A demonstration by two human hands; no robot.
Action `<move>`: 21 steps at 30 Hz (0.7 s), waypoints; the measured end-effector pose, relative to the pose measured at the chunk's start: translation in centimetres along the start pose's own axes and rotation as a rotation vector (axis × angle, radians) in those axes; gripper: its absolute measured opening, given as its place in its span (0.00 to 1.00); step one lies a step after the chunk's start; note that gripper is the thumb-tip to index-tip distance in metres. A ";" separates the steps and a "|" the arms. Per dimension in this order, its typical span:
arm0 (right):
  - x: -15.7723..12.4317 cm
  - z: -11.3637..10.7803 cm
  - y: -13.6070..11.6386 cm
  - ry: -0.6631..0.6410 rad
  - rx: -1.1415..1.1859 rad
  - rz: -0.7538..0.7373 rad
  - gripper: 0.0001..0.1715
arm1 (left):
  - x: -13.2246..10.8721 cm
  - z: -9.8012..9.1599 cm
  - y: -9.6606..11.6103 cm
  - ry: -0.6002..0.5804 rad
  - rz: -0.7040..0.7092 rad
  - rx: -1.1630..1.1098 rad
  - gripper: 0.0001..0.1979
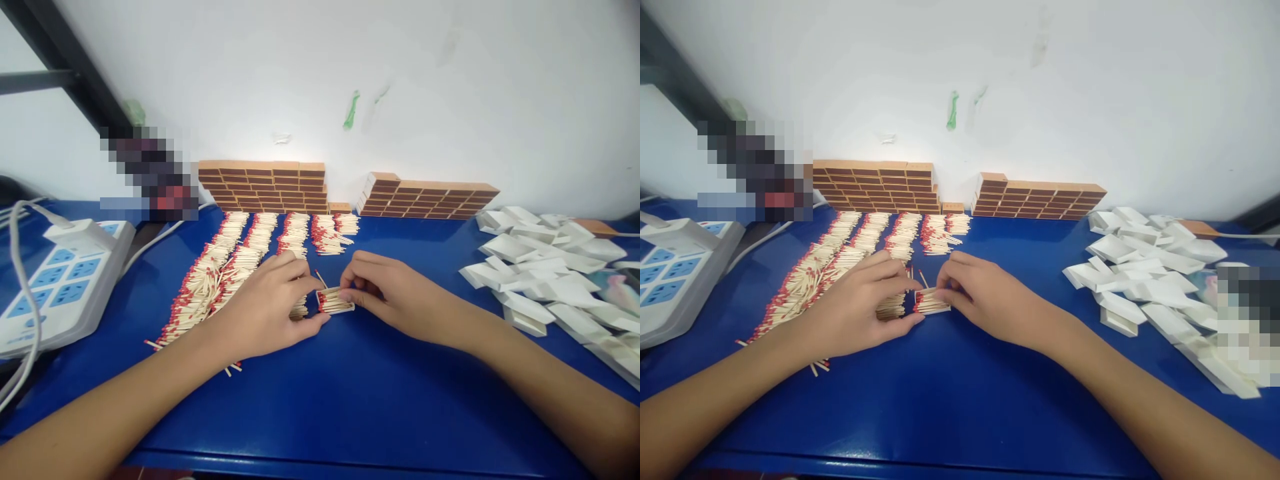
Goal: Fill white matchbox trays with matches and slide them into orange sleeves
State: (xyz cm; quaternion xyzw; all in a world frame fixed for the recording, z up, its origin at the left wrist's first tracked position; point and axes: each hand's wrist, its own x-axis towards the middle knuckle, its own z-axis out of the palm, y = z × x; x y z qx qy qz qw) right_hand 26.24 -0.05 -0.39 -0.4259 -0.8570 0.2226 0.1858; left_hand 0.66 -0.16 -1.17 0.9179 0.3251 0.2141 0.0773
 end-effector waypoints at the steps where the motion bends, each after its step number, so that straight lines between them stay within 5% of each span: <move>1: 0.4 0.1 0.2 0.041 0.007 0.013 0.11 | 0.0 0.0 0.0 0.001 0.004 -0.001 0.11; 4: 1.9 0.7 0.8 0.148 0.043 0.079 0.13 | -0.1 0.1 0.0 0.002 0.027 -0.016 0.11; 16: 3.7 1.4 0.9 0.062 0.038 0.078 0.07 | -0.1 -0.4 1.1 -0.076 0.067 -0.077 0.10; 21: 4.2 1.4 3.0 0.168 -0.039 0.012 0.05 | -0.1 -0.2 0.8 -0.063 0.071 -0.061 0.11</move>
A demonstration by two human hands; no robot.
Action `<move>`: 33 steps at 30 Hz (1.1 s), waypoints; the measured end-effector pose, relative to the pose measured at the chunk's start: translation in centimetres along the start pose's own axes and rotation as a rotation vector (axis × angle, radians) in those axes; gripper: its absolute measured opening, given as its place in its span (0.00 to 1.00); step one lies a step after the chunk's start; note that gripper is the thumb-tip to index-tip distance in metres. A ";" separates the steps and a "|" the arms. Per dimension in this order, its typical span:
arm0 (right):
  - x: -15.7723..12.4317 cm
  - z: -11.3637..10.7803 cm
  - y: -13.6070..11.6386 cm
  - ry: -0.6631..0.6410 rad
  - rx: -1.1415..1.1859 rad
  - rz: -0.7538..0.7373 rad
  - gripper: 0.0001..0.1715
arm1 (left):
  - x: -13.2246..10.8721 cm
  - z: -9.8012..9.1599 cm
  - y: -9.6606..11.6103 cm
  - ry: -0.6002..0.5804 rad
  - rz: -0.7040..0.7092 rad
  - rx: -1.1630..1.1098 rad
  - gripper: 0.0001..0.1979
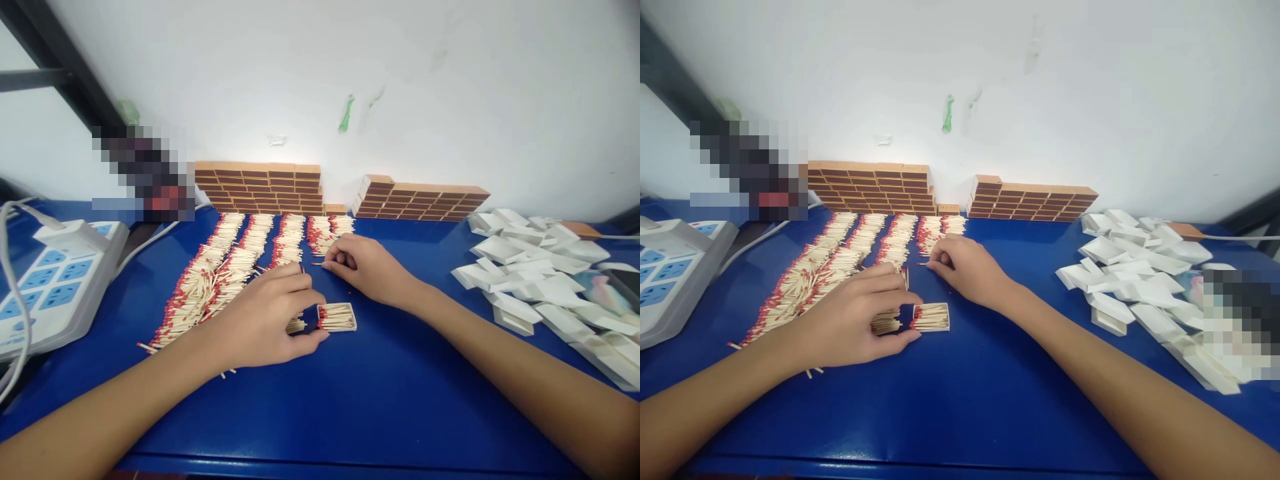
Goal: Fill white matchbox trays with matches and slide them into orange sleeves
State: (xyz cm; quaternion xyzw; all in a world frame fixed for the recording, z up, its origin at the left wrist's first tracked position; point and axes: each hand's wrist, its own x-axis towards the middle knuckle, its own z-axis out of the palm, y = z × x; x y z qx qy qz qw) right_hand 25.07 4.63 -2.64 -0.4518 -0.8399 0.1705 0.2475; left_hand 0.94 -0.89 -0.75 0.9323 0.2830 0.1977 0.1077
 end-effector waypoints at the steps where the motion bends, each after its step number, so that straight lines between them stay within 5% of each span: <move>1: 0.0 0.1 0.3 0.020 -0.009 -0.011 0.04 | 0.0 0.0 0.0 0.003 0.002 0.006 0.11; 14: -0.9 -0.7 0.1 0.022 -0.071 -0.017 0.05 | 0.0 0.3 -0.8 0.056 -0.063 0.079 0.13; 24: -4.8 -2.3 -3.5 -0.202 -0.008 0.032 0.08 | 0.0 0.2 -0.6 0.082 -0.063 0.071 0.15; 33: -4.6 -1.9 -3.1 -0.170 0.032 0.019 0.08 | 0.0 0.4 -0.6 0.091 -0.068 0.049 0.12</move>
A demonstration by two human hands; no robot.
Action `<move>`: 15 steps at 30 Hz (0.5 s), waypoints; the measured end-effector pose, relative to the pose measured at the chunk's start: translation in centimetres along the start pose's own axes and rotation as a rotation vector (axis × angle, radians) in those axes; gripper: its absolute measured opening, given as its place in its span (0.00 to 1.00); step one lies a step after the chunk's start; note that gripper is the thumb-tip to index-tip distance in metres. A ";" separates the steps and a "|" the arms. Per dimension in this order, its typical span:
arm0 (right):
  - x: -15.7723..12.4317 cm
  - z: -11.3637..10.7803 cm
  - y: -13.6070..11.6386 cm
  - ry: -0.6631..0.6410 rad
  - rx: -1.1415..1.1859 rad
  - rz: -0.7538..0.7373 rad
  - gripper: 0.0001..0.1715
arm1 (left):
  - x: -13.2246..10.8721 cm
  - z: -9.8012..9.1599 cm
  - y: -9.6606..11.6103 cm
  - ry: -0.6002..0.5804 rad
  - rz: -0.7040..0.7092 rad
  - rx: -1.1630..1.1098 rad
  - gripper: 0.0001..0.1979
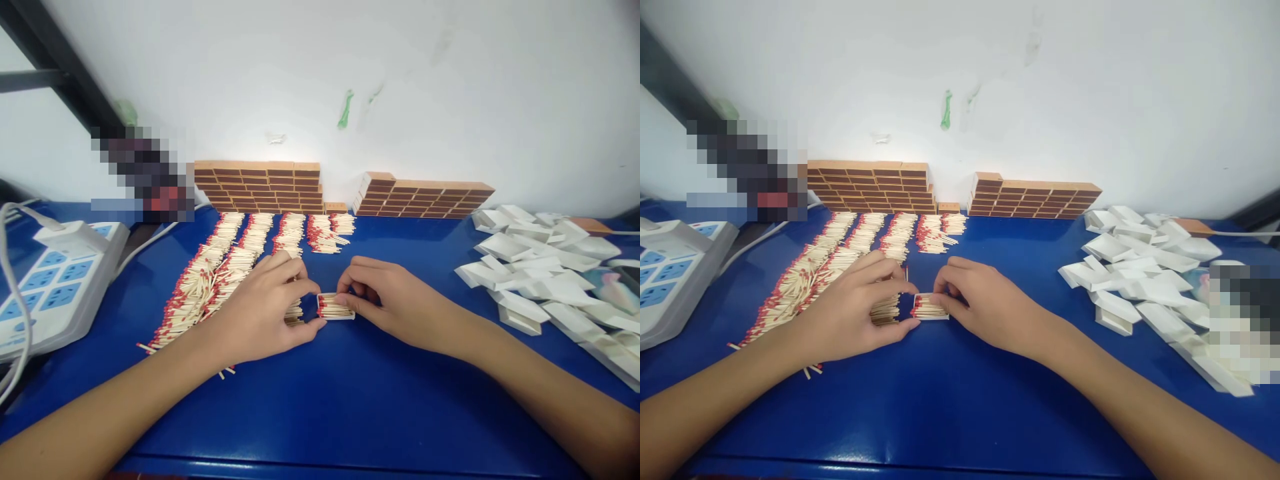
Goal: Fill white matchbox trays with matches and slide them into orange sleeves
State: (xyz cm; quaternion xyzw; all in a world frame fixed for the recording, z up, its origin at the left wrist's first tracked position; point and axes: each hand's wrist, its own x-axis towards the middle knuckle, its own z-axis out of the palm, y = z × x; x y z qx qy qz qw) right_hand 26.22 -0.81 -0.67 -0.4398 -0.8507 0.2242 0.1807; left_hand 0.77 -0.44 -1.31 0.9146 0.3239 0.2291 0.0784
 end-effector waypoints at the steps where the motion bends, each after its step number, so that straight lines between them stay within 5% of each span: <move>1: 0.0 0.0 0.0 -0.002 0.003 -0.005 0.07 | 0.0 0.0 0.0 0.002 0.000 0.002 0.11; 7: -0.1 -0.1 -0.4 0.064 0.075 -0.058 0.06 | 0.2 -0.1 -0.1 0.011 0.002 0.016 0.10; 15: -0.9 0.5 -0.8 -0.047 0.058 -0.278 0.15 | 0.0 -0.1 -0.2 -0.006 0.019 0.012 0.09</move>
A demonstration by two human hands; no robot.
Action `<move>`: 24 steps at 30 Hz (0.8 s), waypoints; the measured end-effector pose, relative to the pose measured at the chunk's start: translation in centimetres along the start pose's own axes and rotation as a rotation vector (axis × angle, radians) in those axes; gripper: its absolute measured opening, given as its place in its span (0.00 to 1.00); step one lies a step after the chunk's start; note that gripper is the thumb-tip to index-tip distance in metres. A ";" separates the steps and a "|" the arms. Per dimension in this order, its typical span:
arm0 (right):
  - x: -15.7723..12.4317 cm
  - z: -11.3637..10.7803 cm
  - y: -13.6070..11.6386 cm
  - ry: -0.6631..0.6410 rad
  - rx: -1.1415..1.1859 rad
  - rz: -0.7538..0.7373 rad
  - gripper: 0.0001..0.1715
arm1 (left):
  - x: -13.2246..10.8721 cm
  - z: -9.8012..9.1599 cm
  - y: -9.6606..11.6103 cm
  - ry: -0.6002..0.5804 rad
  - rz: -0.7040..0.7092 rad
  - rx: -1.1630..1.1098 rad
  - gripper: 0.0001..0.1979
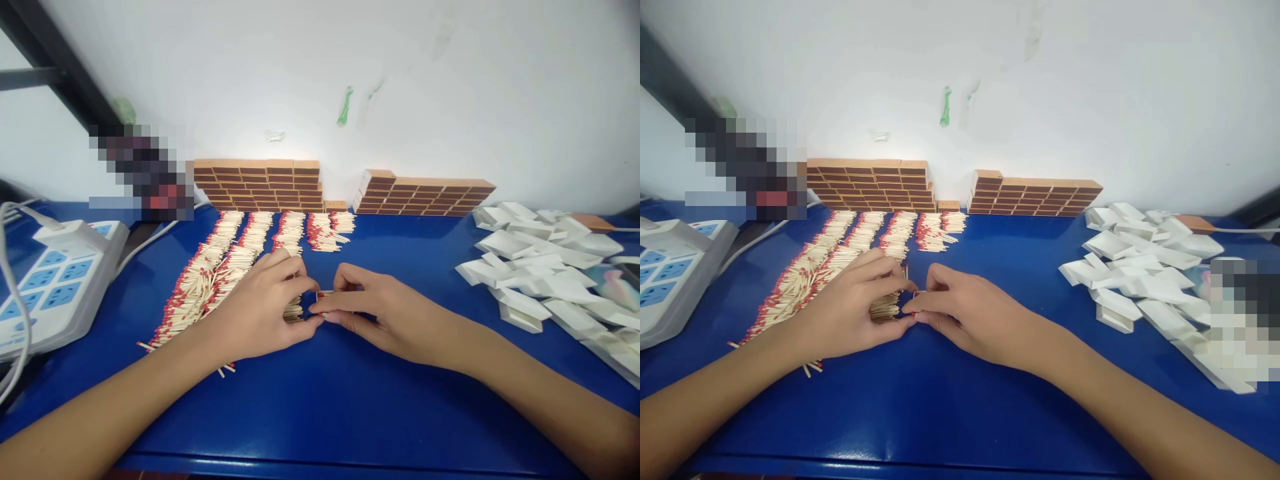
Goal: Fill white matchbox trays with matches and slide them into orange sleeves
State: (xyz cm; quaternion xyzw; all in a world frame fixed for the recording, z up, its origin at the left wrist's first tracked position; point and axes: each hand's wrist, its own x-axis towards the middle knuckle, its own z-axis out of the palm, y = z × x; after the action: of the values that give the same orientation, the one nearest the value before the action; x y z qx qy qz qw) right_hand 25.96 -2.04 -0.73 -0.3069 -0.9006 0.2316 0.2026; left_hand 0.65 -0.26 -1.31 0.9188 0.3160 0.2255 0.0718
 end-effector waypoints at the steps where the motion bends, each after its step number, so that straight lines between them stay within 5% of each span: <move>1: 0.0 0.0 0.1 0.012 -0.007 -0.007 0.14 | 0.0 0.0 0.0 0.000 0.001 0.001 0.09; 24: 0.4 0.4 0.5 0.073 -0.005 0.131 0.09 | 0.0 -0.1 0.1 -0.009 -0.015 -0.007 0.12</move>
State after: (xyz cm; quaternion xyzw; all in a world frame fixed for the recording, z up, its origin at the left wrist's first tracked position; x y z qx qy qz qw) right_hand 25.70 -1.50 -1.25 -0.3739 -0.8713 0.2307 0.2188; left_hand 0.60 -0.32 -1.19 0.9172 0.3217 0.2218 0.0782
